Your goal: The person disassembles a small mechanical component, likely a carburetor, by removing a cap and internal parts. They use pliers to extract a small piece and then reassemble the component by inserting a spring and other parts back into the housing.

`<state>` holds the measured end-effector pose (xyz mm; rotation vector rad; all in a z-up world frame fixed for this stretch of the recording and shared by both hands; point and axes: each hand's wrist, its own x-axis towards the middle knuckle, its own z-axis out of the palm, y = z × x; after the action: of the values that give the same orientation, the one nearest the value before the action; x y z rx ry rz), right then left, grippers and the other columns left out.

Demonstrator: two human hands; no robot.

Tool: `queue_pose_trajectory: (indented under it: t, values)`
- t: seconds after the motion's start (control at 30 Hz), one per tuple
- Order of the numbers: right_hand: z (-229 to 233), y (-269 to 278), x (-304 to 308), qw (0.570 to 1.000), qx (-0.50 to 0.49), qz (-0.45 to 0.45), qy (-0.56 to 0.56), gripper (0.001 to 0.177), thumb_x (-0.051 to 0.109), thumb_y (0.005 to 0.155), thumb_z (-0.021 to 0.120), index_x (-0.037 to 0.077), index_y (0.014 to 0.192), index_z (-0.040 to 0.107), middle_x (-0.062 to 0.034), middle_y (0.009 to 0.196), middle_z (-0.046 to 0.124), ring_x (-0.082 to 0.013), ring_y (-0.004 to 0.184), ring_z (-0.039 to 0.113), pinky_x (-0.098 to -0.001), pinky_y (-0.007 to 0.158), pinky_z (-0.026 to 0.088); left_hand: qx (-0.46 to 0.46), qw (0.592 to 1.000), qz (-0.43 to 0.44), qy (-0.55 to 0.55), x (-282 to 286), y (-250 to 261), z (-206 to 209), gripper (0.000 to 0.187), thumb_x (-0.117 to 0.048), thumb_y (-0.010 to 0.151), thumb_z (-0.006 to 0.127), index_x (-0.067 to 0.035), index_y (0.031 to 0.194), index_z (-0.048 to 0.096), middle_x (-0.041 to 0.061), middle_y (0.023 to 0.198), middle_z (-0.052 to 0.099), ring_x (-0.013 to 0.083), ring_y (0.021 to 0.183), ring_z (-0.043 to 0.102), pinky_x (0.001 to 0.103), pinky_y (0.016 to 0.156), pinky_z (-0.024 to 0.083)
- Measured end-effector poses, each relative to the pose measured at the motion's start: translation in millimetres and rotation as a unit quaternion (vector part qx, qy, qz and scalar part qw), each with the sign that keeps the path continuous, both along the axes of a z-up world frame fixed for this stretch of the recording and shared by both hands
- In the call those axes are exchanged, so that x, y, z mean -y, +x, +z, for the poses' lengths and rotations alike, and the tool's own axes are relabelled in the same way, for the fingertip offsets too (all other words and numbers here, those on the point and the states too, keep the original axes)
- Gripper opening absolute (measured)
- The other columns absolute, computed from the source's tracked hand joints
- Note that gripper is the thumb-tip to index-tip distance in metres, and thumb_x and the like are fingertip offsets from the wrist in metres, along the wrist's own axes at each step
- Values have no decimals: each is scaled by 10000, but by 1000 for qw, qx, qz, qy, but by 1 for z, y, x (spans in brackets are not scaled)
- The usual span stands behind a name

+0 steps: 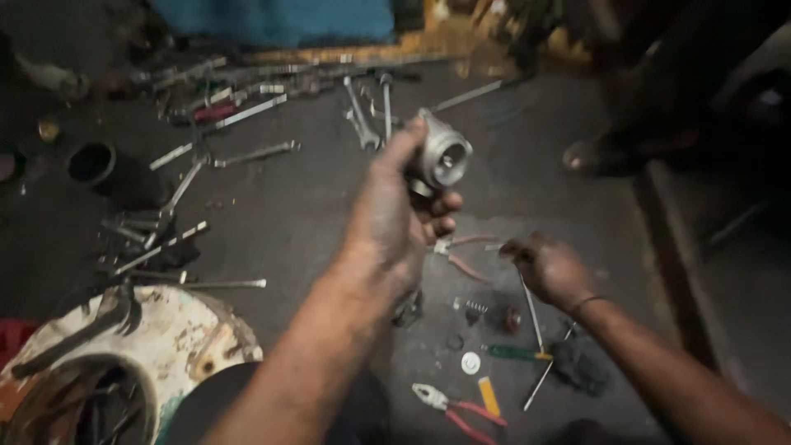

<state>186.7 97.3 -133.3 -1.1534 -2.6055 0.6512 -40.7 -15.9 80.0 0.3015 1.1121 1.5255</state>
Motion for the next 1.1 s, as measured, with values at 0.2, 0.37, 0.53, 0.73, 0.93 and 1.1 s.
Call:
queue_pose_trajectory:
  t: [0.2, 0.37, 0.53, 0.73, 0.93, 1.1]
  values:
    - [154, 16, 15, 998, -16, -34, 46, 332, 229, 863, 719, 127, 1179, 724, -139, 1127, 728, -311, 943, 720, -429, 823, 572, 48, 997, -58, -3, -13, 15, 3, 494, -603, 912, 518, -160, 1025, 705, 19, 774, 710, 130, 586, 665, 276, 505, 474]
    - [209, 8, 41, 996, -69, -30, 38, 370, 189, 800, 774, 113, 1160, 745, -93, 1135, 758, -219, 978, 748, -380, 845, 588, 51, 995, -82, -7, -13, 17, 3, 524, -617, 934, 504, -153, 1058, 712, 46, 810, 730, 151, 624, 692, 279, 507, 477]
    - [219, 9, 51, 982, -153, 86, 66, 412, 83, 762, 764, 88, 1170, 708, -107, 1227, 701, -220, 1056, 739, -315, 832, 613, 33, 996, -81, -13, -14, 23, 4, 532, -610, 955, 480, -144, 1078, 705, 58, 825, 737, 154, 638, 704, 282, 505, 486]
    - [212, 19, 49, 985, -171, -37, 3, 483, 112, 753, 826, 94, 1214, 683, -38, 1122, 779, -133, 983, 775, -285, 805, 620, 26, 993, -109, -42, -16, 27, 2, 533, -598, 990, 438, -141, 1137, 671, 63, 853, 742, 151, 661, 711, 272, 521, 486]
    - [219, 34, 50, 977, -189, -89, 30, 348, 103, 781, 844, 87, 1106, 724, -43, 1111, 762, -114, 903, 745, -276, 713, 584, 10, 988, -135, -69, -21, 38, 2, 510, -520, 999, 414, -113, 1182, 661, 95, 912, 741, 160, 696, 711, 292, 558, 507]
    - [229, 38, 42, 962, -253, -3, 99, 347, 100, 787, 785, 69, 1122, 700, -72, 1168, 705, -153, 1050, 709, -284, 815, 587, 2, 983, -164, -79, -28, 53, 0, 481, -460, 979, 409, -100, 1186, 652, 105, 937, 761, 186, 728, 722, 312, 599, 516]
